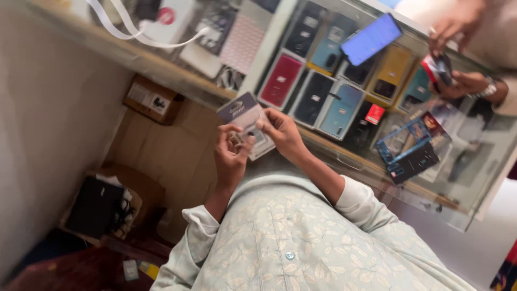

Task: The person operates a small keypad device, then handles a SIM card package and cash. They open a drawer to retrieve money, hand it to another person, and later inspect a smartphone by connecting and disconnecting a charging cable.

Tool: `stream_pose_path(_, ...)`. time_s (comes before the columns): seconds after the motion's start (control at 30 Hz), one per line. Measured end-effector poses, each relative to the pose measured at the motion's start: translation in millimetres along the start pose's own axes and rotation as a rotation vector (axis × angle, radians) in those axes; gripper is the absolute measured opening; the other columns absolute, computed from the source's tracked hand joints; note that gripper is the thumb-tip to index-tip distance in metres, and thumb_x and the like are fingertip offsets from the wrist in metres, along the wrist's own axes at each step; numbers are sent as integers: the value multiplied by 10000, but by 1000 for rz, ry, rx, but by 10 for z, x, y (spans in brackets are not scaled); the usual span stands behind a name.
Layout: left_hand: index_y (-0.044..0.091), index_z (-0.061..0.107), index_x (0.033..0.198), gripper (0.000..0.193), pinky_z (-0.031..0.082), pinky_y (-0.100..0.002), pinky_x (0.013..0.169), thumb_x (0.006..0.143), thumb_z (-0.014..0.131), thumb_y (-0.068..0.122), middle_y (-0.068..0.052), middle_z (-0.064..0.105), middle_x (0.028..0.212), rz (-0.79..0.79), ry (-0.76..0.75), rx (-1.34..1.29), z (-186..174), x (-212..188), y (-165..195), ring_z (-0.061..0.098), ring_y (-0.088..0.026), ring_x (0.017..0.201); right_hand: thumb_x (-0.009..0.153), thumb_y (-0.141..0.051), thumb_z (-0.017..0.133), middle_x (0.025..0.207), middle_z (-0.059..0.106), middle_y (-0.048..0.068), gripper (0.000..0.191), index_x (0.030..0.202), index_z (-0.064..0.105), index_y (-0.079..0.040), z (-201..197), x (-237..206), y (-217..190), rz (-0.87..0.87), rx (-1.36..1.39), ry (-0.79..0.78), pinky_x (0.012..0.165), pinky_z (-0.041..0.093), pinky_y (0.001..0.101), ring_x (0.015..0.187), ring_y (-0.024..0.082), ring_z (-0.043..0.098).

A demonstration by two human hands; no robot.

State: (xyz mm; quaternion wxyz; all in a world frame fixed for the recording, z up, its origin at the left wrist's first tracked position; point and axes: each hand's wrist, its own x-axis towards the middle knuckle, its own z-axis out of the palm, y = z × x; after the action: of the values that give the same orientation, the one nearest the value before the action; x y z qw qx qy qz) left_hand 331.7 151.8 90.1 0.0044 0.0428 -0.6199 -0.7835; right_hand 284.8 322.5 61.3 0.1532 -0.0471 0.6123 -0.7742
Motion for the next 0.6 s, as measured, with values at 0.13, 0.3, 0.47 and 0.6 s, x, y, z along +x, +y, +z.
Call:
stream_pose_path(0.13, 55, 514, 1280, 322, 492, -214, 729, 1013, 691, 86, -22, 624, 1016, 139, 266, 110, -491, -422, 65, 581, -55, 844, 1012, -215, 666, 953, 704, -13, 243, 1120, 622, -2, 624, -145, 144, 108, 6, -161, 772, 527, 213, 879, 37, 625)
stream_pose_path(0.3, 40, 575, 1235, 264, 437, -211, 673, 988, 667, 60, -20, 629, 942, 135, 558, 117, -1241, -1223, 137, 533, -48, 776, 1013, -170, 696, 996, 699, 32, 261, 1176, 627, 23, 1597, -382, 356, 87, -157, -408, 798, 533, 238, 912, 58, 626)
stream_pose_path(0.47, 37, 586, 1219, 248, 492, -225, 760, 980, 652, 39, -25, 661, 1014, 227, 849, 100, -1963, -2227, 20, 591, -59, 873, 988, -129, 696, 1077, 724, 86, 379, 1303, 549, 21, 2660, -715, 708, 164, -196, -706, 855, 556, 259, 986, 103, 665)
stream_pose_path(0.6, 36, 600, 1233, 266, 504, -236, 752, 974, 659, 33, -41, 672, 992, 231, 1120, 22, -2383, -2979, -116, 591, -73, 858, 967, -132, 683, 1060, 722, 116, 500, 1406, 481, -5, 3344, -889, 997, 244, -297, -980, 852, 582, 264, 970, 130, 692)
